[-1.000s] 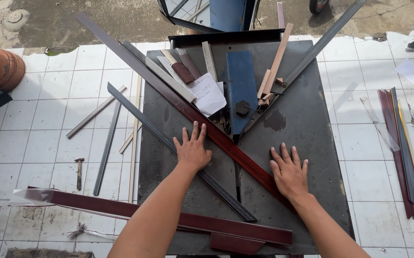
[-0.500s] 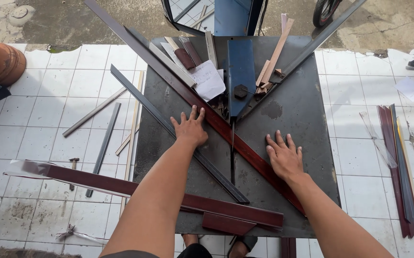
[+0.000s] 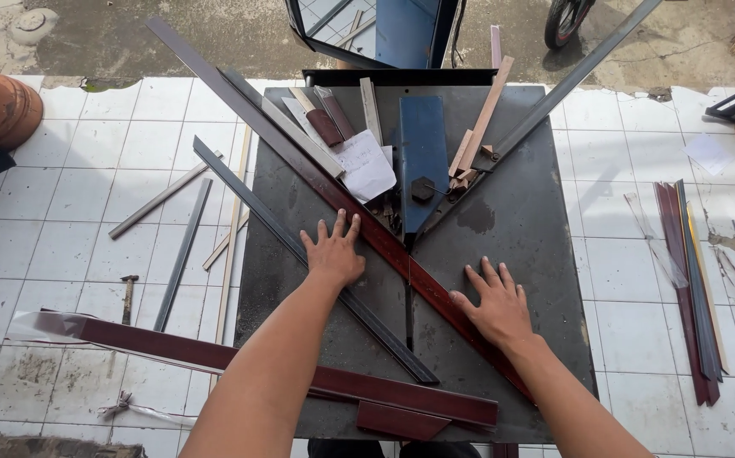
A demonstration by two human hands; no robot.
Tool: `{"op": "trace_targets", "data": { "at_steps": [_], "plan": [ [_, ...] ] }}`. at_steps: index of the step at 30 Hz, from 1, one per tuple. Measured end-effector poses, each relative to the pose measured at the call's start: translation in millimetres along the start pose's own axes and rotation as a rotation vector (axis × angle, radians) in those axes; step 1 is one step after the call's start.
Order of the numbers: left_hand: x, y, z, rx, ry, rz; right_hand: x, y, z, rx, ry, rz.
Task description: Unwrapping and cutting frame moldings to size using a manual miter cutter.
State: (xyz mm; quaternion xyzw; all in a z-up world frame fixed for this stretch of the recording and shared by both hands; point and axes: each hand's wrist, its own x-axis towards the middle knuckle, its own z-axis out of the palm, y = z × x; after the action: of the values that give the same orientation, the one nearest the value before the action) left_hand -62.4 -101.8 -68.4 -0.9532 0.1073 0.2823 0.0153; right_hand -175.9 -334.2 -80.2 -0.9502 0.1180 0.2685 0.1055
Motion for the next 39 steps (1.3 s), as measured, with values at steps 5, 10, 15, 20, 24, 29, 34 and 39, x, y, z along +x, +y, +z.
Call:
{"op": "trace_targets", "data": {
  "at_steps": [5,10,15,20,24,29,34,39],
  "plan": [
    [-13.0,-1.7,10.0,0.046,0.026,0.042,-41.7,-1.6,18.3,-0.145,0.022,-0.071],
    [-18.4,-4.0,39.2,0.101,0.107,0.118,-50.9,10.2,44.8,-0.122,0.157,0.003],
    [-17.7,-5.9,61.8,-0.112,0.304,0.141,-38.1,-42.2,58.3,-0.174,0.485,-0.386],
    [-40.9,-2.9,66.6,-0.400,0.489,0.054,-10.3,-103.3,55.0,-0.408,0.378,-0.371],
    [-78.7,-7.7,40.2,-0.897,0.456,-0.189,11.4,-119.1,46.4,-0.293,0.153,-0.220],
    [-88.4,-19.9,3.4,-1.625,0.262,-0.390,3.6,-133.2,59.5,0.110,0.107,-0.432],
    [-79.9,-38.5,15.9,-1.911,0.271,-0.458,-48.3,-178.2,52.8,1.139,-0.272,-0.475],
    [-80.7,-65.1,100.8,-1.097,0.509,-0.694,-105.7,-202.5,28.0,0.546,-0.455,-0.520]
  ]
}}
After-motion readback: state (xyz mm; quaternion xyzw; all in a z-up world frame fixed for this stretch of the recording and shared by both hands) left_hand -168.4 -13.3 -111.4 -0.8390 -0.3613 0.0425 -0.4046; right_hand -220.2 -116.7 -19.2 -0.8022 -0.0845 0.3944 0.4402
